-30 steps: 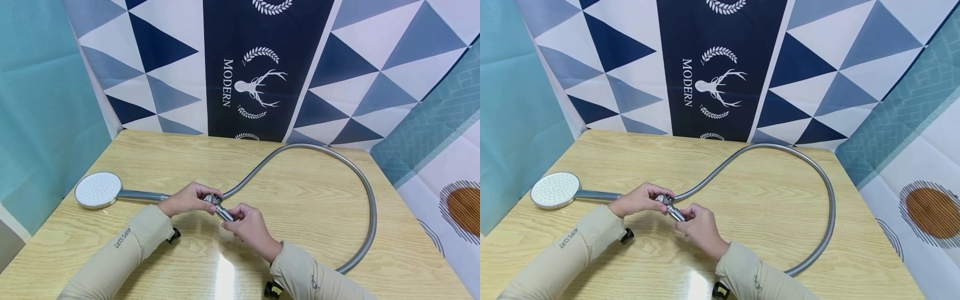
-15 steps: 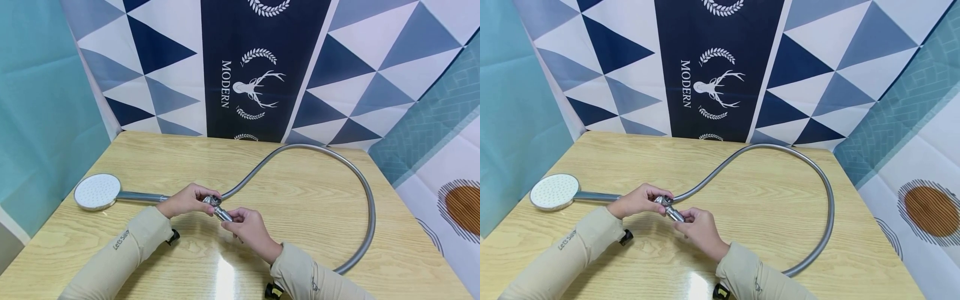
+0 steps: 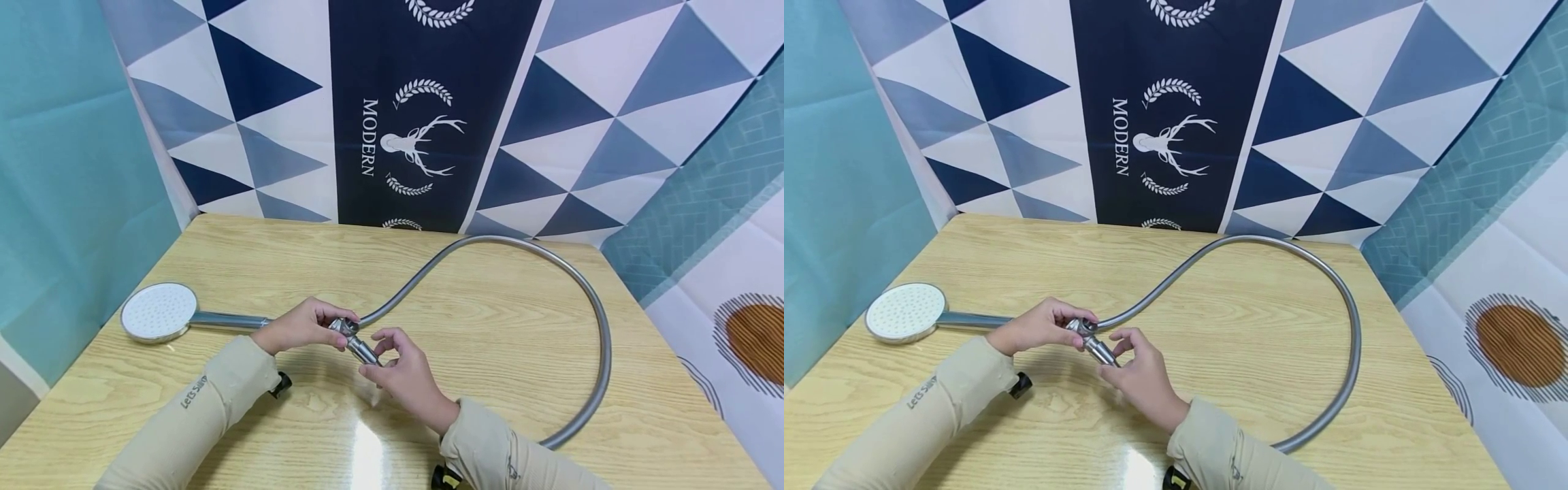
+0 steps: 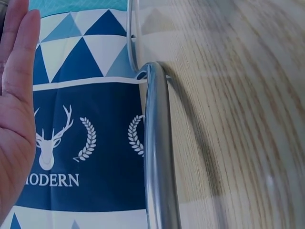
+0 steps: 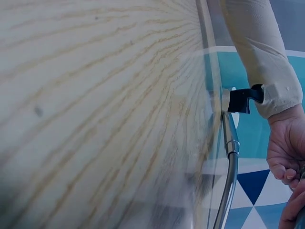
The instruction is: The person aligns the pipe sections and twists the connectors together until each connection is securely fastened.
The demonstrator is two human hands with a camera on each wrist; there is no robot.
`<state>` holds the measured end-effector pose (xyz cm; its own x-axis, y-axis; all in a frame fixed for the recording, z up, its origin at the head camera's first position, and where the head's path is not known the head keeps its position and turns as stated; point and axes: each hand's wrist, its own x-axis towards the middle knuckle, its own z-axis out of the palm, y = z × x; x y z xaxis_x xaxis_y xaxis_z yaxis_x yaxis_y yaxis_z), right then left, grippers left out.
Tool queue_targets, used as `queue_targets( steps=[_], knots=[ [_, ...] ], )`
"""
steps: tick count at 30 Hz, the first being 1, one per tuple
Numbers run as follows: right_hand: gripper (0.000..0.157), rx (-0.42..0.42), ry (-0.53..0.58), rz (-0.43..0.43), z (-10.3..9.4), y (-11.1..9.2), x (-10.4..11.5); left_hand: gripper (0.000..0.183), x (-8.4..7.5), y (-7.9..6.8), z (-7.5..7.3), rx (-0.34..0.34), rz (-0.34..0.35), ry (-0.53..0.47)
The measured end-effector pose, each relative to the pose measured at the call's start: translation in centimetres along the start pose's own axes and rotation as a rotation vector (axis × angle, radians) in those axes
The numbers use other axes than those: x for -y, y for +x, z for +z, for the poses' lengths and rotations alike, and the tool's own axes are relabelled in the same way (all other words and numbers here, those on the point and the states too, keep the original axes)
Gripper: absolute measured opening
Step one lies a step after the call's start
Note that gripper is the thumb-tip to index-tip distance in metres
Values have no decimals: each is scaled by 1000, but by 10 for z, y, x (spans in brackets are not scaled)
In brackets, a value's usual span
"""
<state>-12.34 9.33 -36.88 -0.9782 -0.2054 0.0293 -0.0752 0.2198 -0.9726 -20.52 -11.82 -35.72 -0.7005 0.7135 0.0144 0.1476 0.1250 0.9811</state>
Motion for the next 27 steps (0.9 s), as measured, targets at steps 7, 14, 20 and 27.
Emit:
queue_targets(
  steps=[7,14,20,27],
  knots=[
    [28,-36,-2,23,2,1,2,48,1,0,-4,4,4,8],
    [27,-36,47,53,3,2,0,47,1,-1,-5,0,9,11],
    [29,-27,64,48,3,1,2,45,-1,-2,-5,2,11,17],
    [30,-22,57,44,2,0,3,47,-3,-3,-4,12,11,7]
  ],
)
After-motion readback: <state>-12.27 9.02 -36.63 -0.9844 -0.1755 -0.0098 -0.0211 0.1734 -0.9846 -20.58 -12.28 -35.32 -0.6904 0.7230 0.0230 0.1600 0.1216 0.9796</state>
